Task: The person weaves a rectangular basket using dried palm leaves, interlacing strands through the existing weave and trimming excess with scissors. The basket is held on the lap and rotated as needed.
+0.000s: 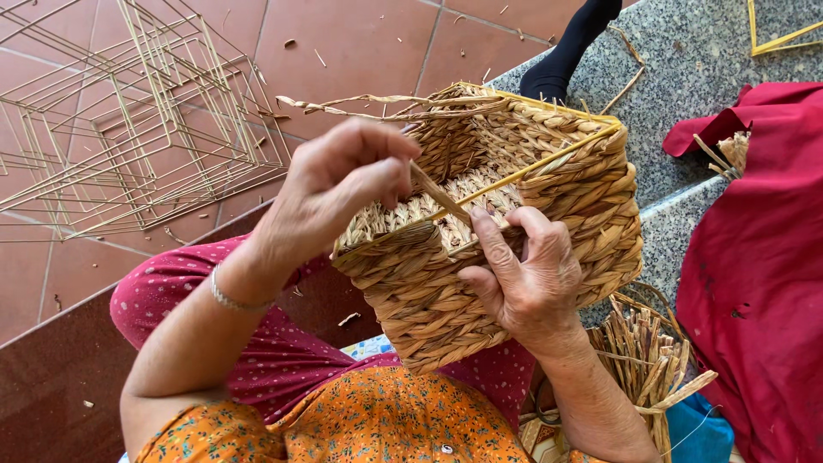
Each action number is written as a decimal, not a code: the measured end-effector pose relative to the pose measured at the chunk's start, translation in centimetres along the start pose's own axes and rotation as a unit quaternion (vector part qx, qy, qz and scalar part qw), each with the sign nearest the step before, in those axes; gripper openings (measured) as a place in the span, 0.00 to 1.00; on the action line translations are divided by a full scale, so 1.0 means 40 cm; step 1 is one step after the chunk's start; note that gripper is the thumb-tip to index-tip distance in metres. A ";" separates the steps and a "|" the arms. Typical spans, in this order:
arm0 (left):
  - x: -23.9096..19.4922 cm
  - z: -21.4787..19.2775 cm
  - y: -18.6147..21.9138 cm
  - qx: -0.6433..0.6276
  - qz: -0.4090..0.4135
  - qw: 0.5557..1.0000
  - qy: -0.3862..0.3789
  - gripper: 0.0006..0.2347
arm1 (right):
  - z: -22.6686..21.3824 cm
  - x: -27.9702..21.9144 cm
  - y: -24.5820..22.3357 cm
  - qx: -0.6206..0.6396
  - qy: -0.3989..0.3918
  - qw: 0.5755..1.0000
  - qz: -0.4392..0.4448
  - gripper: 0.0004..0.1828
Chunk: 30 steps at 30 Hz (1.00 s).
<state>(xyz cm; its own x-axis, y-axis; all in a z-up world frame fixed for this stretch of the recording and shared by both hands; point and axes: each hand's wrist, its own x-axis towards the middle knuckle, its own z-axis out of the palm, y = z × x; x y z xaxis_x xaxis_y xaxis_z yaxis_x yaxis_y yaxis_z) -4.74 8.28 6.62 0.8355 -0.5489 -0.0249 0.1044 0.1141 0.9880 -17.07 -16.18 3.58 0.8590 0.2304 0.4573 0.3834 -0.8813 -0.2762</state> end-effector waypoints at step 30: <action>0.144 0.011 -0.150 0.110 -0.017 0.952 -0.285 0.15 | 0.007 0.006 -0.026 -0.070 -0.018 0.997 0.011 0.28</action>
<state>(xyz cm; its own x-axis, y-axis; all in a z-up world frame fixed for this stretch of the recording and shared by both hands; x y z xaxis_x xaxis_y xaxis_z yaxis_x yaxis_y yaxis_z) -0.78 4.07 0.62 0.3982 -0.9167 -0.0329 -0.0412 -0.0537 0.9977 -17.16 -15.11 3.75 0.8794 0.2235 0.4203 0.3156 -0.9347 -0.1632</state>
